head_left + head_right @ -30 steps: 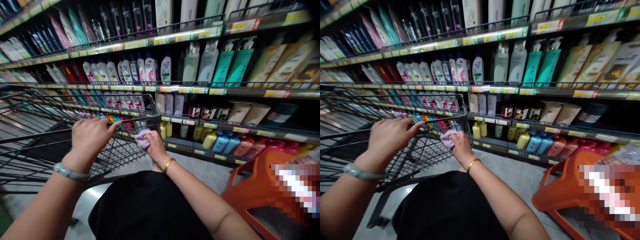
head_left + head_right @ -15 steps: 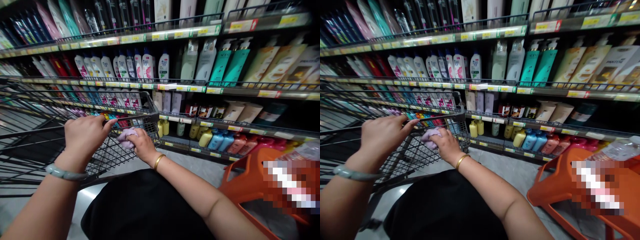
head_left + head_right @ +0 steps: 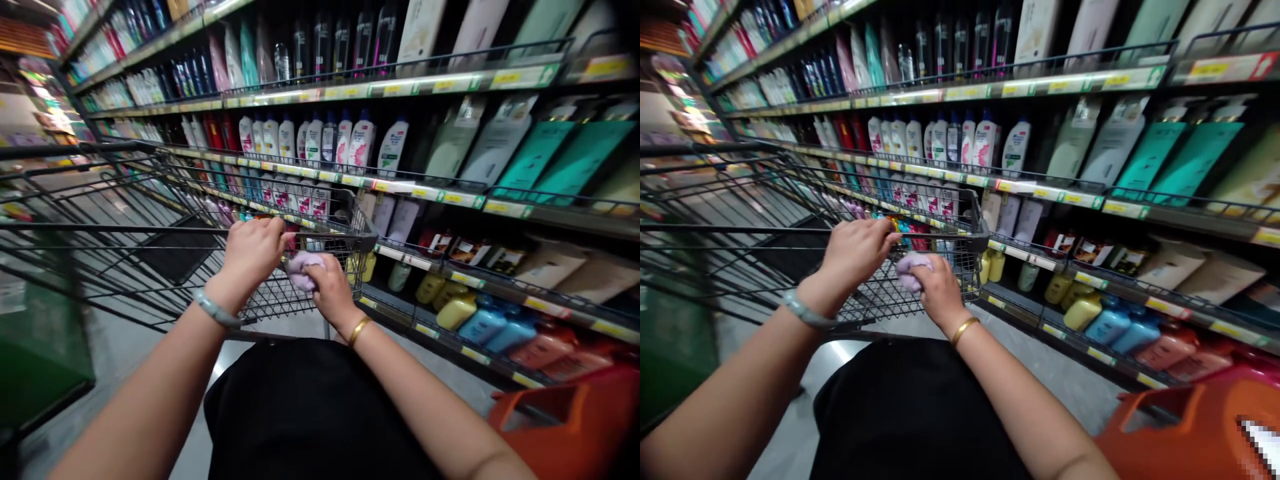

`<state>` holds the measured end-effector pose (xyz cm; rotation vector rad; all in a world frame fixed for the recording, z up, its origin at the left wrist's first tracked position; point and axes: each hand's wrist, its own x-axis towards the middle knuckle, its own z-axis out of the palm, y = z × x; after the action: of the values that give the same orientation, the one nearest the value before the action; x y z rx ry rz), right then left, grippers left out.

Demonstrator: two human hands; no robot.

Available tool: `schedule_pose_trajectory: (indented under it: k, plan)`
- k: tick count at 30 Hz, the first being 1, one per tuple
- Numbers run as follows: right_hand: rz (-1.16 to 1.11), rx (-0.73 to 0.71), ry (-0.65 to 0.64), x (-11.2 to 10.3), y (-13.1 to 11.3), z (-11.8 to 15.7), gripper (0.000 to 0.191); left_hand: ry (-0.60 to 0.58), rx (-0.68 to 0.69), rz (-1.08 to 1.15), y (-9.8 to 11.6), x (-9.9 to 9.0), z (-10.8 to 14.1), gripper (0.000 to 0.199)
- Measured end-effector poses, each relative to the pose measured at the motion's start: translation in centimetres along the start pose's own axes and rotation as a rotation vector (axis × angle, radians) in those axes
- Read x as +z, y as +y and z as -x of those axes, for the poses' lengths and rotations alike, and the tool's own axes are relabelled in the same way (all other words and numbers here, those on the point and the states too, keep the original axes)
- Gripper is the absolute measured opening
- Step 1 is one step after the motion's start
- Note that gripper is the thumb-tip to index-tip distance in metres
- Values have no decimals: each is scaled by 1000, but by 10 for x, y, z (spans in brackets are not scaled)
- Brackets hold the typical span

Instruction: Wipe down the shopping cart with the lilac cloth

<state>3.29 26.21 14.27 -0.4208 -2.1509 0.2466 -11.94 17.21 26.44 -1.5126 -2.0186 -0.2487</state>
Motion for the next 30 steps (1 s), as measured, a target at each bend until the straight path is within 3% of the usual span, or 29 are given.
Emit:
schedule_pose_trajectory:
  k: [2,5,11,17,20,22,25,30]
  plan:
    - [7,-23,62,-10,-14,-22,44,30,1,11,-10,-5,2,35]
    - [87,-35,67,-11,-24,-45,42,201,-27,-86,-32,1,9,39]
    - [192,-73,-107,18,-14,-17,34,219,-65,-54,-60,34,14,50]
    - [106,-115,142,10,-34,-55,35,252,-106,-9,-50,30,15,28]
    - [103,-169,212,25,-35,-50,32,303,-142,154,-48,30,23,26]
    - [109,-256,176,39,-31,-33,26,364,-192,283,-51,33,31,28]
    - [34,-278,132,46,-29,-22,30,466,-281,303,-61,39,41,26]
    - [-57,-299,338,36,-48,-56,29,496,-346,328,-79,41,47,29]
